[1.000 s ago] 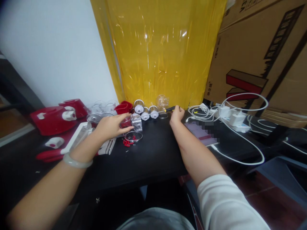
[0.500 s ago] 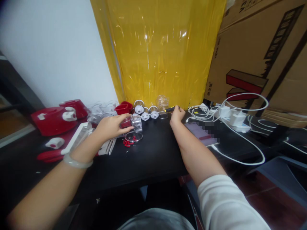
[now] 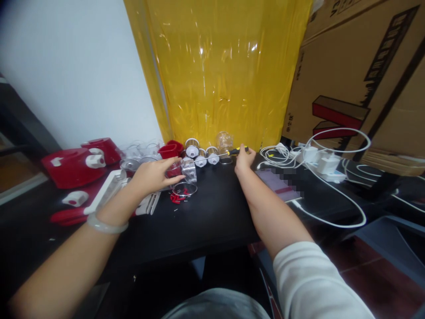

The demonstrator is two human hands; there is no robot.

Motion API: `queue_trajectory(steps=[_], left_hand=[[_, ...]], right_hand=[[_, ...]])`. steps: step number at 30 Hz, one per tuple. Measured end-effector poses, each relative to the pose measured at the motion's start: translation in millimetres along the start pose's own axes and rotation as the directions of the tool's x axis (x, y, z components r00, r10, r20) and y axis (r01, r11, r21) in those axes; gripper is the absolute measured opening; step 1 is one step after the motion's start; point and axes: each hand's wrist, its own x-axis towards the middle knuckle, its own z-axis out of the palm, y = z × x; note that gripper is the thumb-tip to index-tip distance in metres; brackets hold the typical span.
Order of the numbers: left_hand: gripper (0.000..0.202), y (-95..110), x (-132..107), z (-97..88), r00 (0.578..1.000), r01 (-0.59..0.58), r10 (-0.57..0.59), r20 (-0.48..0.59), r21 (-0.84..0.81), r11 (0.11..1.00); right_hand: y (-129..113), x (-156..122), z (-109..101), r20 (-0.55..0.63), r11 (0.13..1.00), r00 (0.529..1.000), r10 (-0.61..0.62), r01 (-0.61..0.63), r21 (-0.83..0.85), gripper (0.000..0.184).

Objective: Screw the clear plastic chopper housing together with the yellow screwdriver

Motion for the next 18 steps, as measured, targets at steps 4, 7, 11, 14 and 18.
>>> queue_trajectory(steps=[4,7,11,14,18], left_hand=[[0.065,0.1,-0.1,0.0,1.000,0.001,-0.001,0.002,0.001,1.000],[0.065,0.5,-0.1,-0.6,1.000,0.001,-0.001,0.000,0.008,1.000],[0.065,0.4,0.0,-1.0,1.000,-0.002,0.002,0.000,0.005,1.000],[0.065,0.2,0.1,-1.0,1.000,-0.002,0.002,0.005,0.003,1.000],[0.065,0.3,0.1,-0.5,1.000,0.001,-0.001,0.002,0.004,1.000]], right_hand=[[-0.6,0.5,-2.0,0.034,1.000,0.999,-0.028,0.028,0.012,0.015],[-3.2,-1.1,-1.9,0.076,0.998,0.997,-0.028,0.024,0.050,0.013],[-4.9,-2.2,0.7,0.049,0.997,0.998,0.030,-0.033,0.065,0.014],[-3.9,-1.8,1.7,0.012,0.999,0.999,0.037,-0.038,0.025,0.027],[-3.5,-2.1,0.0,0.007,1.000,1.000,0.025,-0.025,-0.009,0.026]])
